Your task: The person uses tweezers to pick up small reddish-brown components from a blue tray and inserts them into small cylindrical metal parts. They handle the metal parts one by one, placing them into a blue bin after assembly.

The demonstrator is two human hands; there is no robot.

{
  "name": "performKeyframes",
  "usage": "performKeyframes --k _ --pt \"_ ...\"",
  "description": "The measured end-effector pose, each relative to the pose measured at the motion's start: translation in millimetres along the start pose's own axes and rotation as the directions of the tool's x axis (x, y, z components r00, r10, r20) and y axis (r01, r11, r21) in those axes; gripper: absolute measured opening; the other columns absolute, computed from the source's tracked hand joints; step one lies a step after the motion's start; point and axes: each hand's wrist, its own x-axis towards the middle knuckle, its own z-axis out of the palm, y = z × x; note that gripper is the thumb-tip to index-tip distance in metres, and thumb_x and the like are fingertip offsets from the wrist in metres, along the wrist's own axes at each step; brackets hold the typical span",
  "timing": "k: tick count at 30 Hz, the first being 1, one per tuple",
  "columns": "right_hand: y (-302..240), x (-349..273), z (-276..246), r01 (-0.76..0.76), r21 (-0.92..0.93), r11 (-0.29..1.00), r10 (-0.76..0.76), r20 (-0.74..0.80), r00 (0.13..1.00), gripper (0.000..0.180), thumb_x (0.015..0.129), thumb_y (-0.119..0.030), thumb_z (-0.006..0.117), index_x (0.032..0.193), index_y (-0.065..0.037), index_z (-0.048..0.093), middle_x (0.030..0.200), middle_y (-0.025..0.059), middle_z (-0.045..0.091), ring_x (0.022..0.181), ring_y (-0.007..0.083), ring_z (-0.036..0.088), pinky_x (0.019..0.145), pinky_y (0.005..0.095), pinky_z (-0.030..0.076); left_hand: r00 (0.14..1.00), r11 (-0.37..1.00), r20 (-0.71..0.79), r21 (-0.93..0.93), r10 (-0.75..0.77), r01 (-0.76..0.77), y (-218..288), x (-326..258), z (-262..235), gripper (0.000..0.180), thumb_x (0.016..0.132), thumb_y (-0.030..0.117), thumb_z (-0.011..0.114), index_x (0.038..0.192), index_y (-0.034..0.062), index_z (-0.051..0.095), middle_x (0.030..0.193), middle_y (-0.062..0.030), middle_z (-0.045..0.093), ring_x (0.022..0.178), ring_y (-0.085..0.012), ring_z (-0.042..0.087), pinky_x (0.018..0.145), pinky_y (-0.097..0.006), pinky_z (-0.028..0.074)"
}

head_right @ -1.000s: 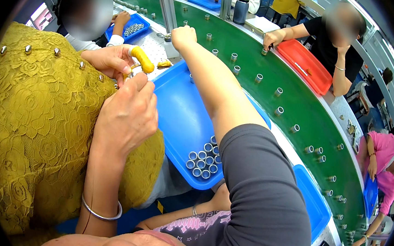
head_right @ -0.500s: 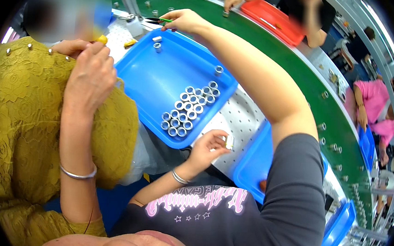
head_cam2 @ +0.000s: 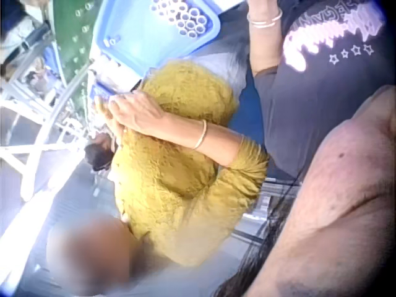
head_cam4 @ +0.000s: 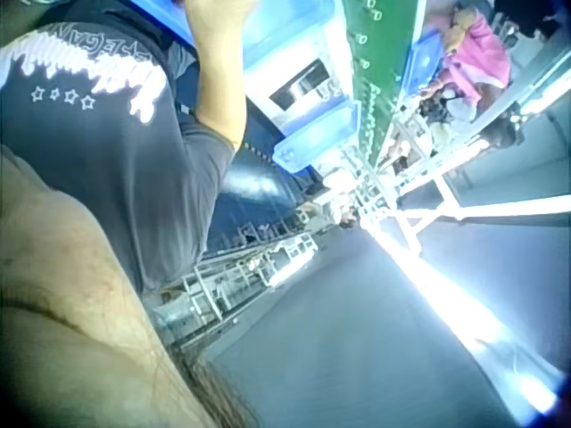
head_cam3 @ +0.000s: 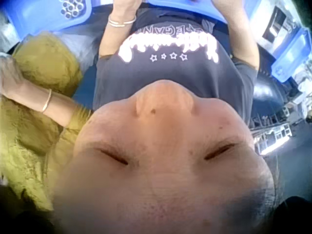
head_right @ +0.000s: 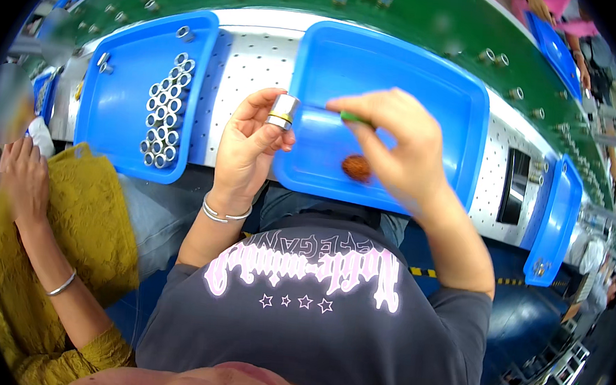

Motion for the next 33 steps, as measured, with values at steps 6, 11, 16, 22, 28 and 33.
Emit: performKeyframes --k 6,11,16,22,28,33 --pt "13 -57 6 0.038 -0.239 0.97 -0.091 -0.215 0.972 0.025 0.067 0.003 0.064 0.09 -0.007 0.067 0.078 0.0045 0.062 0.065 0.0197 0.056 0.058 0.0296 0.04 0.988 0.989 0.08 -0.063 -0.132 0.137 -20 14 15 0.049 0.079 0.01 0.067 0.122 0.0019 0.044 0.115 -0.0105 0.053 0.087 -0.0182 0.061 0.075 -0.027 0.052" --pt "33 -75 6 0.106 -0.342 0.934 -0.206 -0.271 0.94 0.03 0.062 0.001 0.063 0.091 -0.008 0.066 0.08 0.0025 0.061 0.063 0.0172 0.053 0.056 0.0287 0.037 0.98 0.987 0.12 -0.013 -0.157 0.16 -37 18 28 0.048 0.08 0.011 0.066 0.122 0.002 0.043 0.119 -0.0129 0.052 0.094 -0.0193 0.059 0.081 -0.029 0.05" --pt "46 -86 8 0.114 -0.412 0.904 -0.255 -0.306 0.917 0.032 0.06 -0.001 0.062 0.091 -0.009 0.067 0.081 0.0014 0.06 0.063 0.0156 0.052 0.055 0.0282 0.036 0.982 0.989 0.123 -0.009 -0.143 0.145 -52 22 31 0.048 0.081 0.011 0.066 0.122 0.0021 0.043 0.12 -0.0141 0.051 0.099 -0.0206 0.057 0.086 -0.031 0.048" --pt "51 -91 7 0.117 -0.41 0.904 -0.255 -0.3 0.919 0.033 0.06 -0.001 0.062 0.091 -0.009 0.067 0.081 0.0011 0.06 0.063 0.0151 0.052 0.056 0.0278 0.036 0.977 0.989 0.152 -0.001 -0.149 0.151 -55 20 32 0.048 0.081 0.01 0.065 0.123 0.002 0.042 0.121 -0.0148 0.05 0.101 -0.0205 0.056 0.088 -0.032 0.047" --pt "49 -91 6 0.123 -0.416 0.901 -0.257 -0.285 0.923 0.033 0.06 -0.001 0.062 0.091 -0.01 0.067 0.081 0.0009 0.06 0.064 0.0153 0.052 0.057 0.0279 0.036 0.984 0.991 0.117 0.006 -0.136 0.136 -55 18 34 0.048 0.081 0.01 0.065 0.123 0.0027 0.042 0.121 -0.0143 0.05 0.099 -0.0206 0.057 0.086 -0.032 0.048" --pt "50 -91 4 0.127 -0.435 0.892 -0.273 -0.292 0.917 0.032 0.06 -0.001 0.062 0.091 -0.01 0.067 0.081 0.0009 0.06 0.065 0.0158 0.053 0.059 0.0277 0.037 0.979 0.986 0.122 -0.018 -0.162 0.166 -53 17 34 0.048 0.081 0.011 0.065 0.123 0.0029 0.042 0.12 -0.0141 0.05 0.096 -0.0208 0.058 0.083 -0.031 0.049"
